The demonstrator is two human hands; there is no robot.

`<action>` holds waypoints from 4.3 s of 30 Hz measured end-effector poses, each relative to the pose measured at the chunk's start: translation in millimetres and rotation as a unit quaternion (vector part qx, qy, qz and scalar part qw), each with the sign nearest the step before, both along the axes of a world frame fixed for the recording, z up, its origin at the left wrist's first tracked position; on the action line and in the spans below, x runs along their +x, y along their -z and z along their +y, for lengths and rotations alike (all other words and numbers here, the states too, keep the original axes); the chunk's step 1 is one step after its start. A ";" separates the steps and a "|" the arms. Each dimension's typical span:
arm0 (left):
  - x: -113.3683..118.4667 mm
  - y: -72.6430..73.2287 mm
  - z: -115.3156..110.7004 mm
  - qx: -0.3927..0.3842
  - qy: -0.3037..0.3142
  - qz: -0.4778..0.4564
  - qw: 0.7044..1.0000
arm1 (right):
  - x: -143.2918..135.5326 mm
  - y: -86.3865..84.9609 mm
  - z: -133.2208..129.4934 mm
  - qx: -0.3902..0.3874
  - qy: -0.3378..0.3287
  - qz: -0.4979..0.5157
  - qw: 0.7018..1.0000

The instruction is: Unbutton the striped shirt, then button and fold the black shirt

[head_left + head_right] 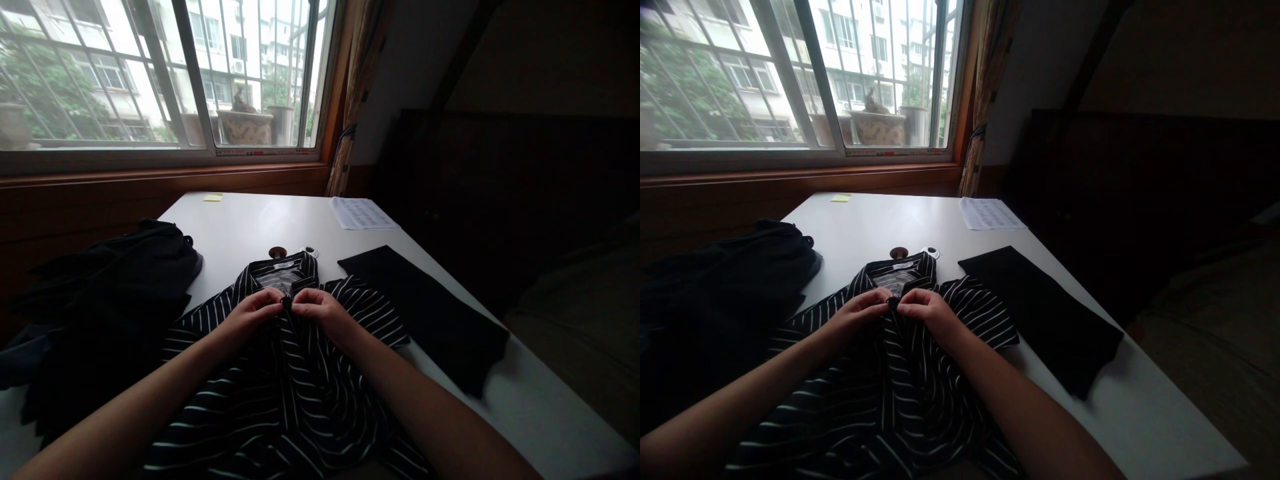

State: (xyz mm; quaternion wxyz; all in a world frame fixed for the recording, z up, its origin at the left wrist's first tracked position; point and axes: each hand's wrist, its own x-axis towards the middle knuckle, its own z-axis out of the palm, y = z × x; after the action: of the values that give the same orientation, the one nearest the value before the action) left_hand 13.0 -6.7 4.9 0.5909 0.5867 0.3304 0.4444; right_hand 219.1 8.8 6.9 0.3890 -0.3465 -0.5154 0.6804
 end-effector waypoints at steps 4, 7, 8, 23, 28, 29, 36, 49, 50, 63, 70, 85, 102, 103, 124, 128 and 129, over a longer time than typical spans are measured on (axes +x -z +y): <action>0.8 0.5 -1.0 0.005 -0.008 0.015 1.000 | -0.1 0.4 -0.1 -0.009 0.007 -0.004 1.000; 0.1 3.3 -0.2 0.023 -0.016 0.029 0.999 | 0.1 2.4 0.9 0.006 0.017 -0.011 1.000; -0.2 4.1 0.1 0.030 -0.020 0.035 0.999 | 0.1 3.1 1.2 0.015 0.019 -0.014 1.000; -4.1 1.3 0.5 0.039 -0.017 0.030 0.999 | 0.4 -0.2 -1.2 0.069 0.026 -0.063 0.995; -2.5 1.0 0.2 0.023 0.001 0.019 1.000 | -0.6 0.7 -2.0 0.065 0.022 -0.065 0.996; -2.4 1.2 0.2 0.021 0.003 0.018 1.000 | -0.8 1.0 -2.1 0.061 0.021 -0.062 0.996; -3.0 3.0 2.8 0.038 -0.023 0.039 0.998 | -0.8 5.4 -0.3 0.036 0.028 -0.032 0.998; 1.1 1.2 -1.7 0.123 -0.039 0.121 0.984 | -0.6 0.1 -2.8 0.086 0.036 -0.024 0.995; 1.0 1.4 -1.4 0.121 -0.038 0.119 0.985 | -0.8 -1.1 -3.5 0.096 0.039 -0.031 0.994; -2.0 3.2 -1.9 0.089 -0.020 0.051 0.995 | -2.4 -6.3 -8.1 0.108 0.052 -0.054 0.991; -0.5 1.8 -2.2 0.118 -0.013 0.057 0.991 | -2.1 -2.8 -7.1 0.126 0.060 -0.076 0.987; 1.2 4.2 -7.1 0.146 -0.038 0.053 0.987 | -4.0 -0.2 -6.7 0.136 0.074 -0.091 0.984; -2.9 3.8 -2.8 0.184 -0.053 0.085 0.978 | 0.4 6.9 3.1 0.115 0.000 -0.083 0.990; -2.7 2.7 -3.0 0.173 -0.051 0.089 0.980 | 0.5 7.7 3.0 0.119 0.004 -0.083 0.989; 1.2 6.4 -1.1 0.041 -0.059 0.055 0.996 | 1.7 2.8 -2.0 0.225 0.061 -0.096 0.968; 0.1 0.0 -2.9 0.072 -0.036 0.128 0.989 | 3.7 1.0 -0.8 0.214 0.078 -0.085 0.970; -0.1 -1.4 -3.7 0.071 -0.035 0.133 0.988 | 4.2 0.4 -0.3 0.209 0.082 -0.084 0.971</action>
State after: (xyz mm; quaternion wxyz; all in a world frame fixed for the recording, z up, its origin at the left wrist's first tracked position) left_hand 12.9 -10.4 6.2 0.4824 0.6697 0.3937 0.4047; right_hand 223.3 8.5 6.6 0.4627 -0.3543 -0.6467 0.4921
